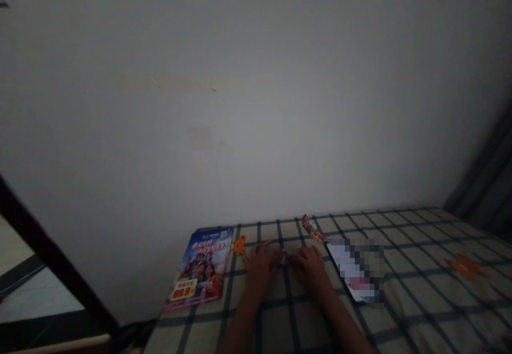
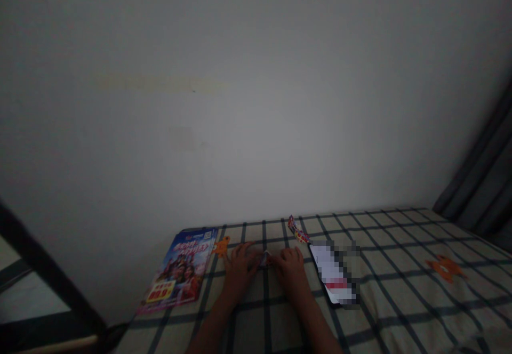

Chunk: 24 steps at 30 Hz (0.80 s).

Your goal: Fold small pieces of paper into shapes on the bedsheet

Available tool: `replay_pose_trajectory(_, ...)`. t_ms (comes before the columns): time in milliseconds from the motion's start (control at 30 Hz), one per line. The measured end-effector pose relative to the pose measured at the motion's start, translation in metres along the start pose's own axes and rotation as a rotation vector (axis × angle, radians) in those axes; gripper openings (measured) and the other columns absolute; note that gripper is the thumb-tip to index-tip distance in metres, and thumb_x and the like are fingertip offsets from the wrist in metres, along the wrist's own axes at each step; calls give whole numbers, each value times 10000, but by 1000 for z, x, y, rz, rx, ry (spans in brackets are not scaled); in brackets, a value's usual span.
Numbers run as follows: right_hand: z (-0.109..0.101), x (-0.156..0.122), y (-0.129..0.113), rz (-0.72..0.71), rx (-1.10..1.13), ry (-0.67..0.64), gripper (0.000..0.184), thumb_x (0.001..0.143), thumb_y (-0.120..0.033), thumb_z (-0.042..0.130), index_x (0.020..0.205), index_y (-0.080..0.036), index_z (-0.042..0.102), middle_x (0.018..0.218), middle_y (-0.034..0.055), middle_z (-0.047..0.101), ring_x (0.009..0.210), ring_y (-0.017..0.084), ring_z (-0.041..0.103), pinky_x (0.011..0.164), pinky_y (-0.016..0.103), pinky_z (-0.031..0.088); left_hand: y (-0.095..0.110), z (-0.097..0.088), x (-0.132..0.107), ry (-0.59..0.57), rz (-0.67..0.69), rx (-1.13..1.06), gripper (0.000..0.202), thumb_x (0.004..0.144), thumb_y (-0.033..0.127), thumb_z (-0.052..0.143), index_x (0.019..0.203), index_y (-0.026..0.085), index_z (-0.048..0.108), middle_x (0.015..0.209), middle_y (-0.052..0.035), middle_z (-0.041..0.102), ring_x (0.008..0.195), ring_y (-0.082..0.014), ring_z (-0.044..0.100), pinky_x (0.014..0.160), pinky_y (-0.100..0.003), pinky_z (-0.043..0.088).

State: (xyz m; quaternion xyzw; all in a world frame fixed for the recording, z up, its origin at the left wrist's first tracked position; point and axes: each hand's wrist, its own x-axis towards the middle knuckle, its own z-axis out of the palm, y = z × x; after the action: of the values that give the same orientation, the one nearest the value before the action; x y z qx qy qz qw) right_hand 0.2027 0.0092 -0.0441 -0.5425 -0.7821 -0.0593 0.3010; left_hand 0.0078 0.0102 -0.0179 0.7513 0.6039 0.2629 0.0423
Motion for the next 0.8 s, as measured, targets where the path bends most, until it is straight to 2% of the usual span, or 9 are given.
replay_pose_trajectory(233,-5,-2,-4,38,16,-18,285,920,-217,605,1120,-398,698,980,20,634,1035,214,558,1068,459,327,2,0,-2,-34,-4,3,234,942,490,532,1101,496,704,1461,67,537,1374,-329,384,1123,-755,90)
replay_pose_trajectory(467,-10,0,-7,68,22,-42,268,919,-239,600,1102,-399,711,970,20,624,1029,214,556,1079,473,307,8,-2,0,-40,-53,20,299,952,540,483,1011,432,756,1447,38,558,1366,-334,393,1133,-742,73)
replay_pose_trajectory(800,-3,5,-8,146,54,-19,133,921,-342,631,898,-322,761,939,35,658,1021,231,567,1015,437,342,7,1,-1,24,-36,25,222,919,533,561,1042,463,733,1401,43,594,1326,-333,434,1117,-752,92)
